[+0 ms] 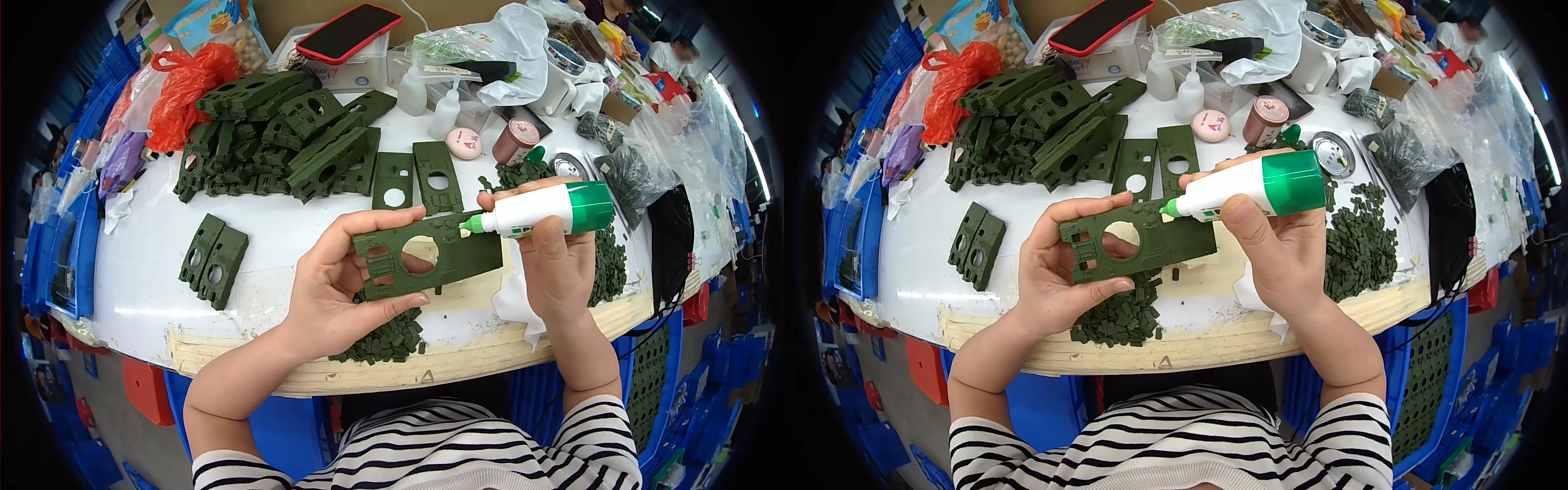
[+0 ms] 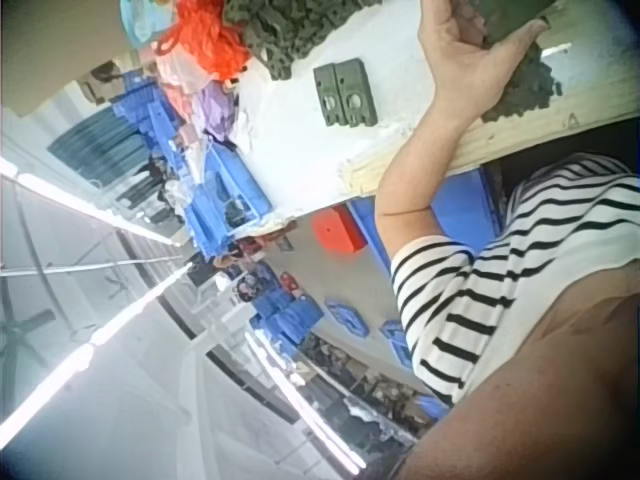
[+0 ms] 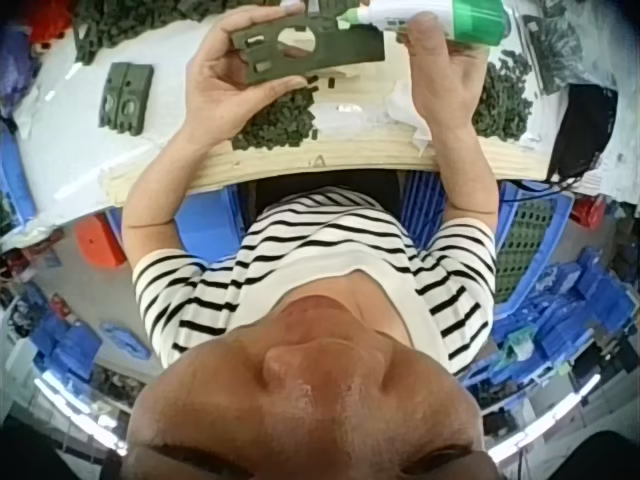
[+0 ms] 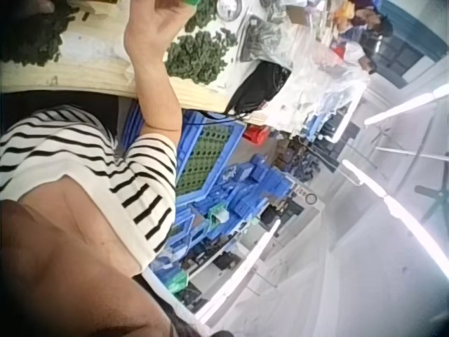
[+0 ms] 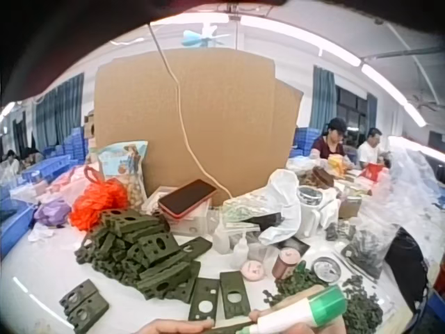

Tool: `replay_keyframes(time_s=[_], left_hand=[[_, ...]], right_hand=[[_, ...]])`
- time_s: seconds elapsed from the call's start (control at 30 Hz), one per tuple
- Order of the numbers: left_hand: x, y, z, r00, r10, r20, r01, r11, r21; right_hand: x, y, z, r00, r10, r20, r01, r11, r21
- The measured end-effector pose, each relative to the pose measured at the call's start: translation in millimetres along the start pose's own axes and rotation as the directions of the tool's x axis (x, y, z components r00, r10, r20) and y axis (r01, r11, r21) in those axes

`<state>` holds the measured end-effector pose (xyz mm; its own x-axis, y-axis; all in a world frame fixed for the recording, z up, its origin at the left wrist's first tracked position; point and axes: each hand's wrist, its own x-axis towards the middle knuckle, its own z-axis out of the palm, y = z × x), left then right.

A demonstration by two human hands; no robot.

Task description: Applying glue to plastic toy tank components to assemble them.

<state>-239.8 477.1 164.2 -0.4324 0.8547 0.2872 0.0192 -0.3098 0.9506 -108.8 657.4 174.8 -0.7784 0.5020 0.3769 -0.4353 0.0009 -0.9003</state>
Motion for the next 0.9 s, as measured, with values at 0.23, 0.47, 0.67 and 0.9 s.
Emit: replay_keyframes(time_s=[0.23,0.47,0.67,0.9], left_hand=[[0.0,0.8,0.1,1.0,-0.004,-0.001,0.004,1.0,-0.009],[1.7,2.8,0.6,0.997,-0.065,-0.035,0.061,0.994,-0.094],[1.0,3.0,1.1,0.998,-0.048,-0.037,0.045,0.996,-0.08],[1.0,2.9,0.8,0.998,-0.046,-0.031,0.044,0.996,-0.076]], right_hand=[[-0.5,-0.3,-0.8,1.0,0.0,0.01,0.0,1.0,0.01],[0.0,-1.7,-1.0,1.0,0.018,0.019,-0.018,1.0,0.017],[0.3,-1.2,0.7,1.0,-0.012,0.022,0.011,0.999,0.046],[1.3,1.9,0.6,0.999,-0.052,0.013,0.05,0.992,0.119]])
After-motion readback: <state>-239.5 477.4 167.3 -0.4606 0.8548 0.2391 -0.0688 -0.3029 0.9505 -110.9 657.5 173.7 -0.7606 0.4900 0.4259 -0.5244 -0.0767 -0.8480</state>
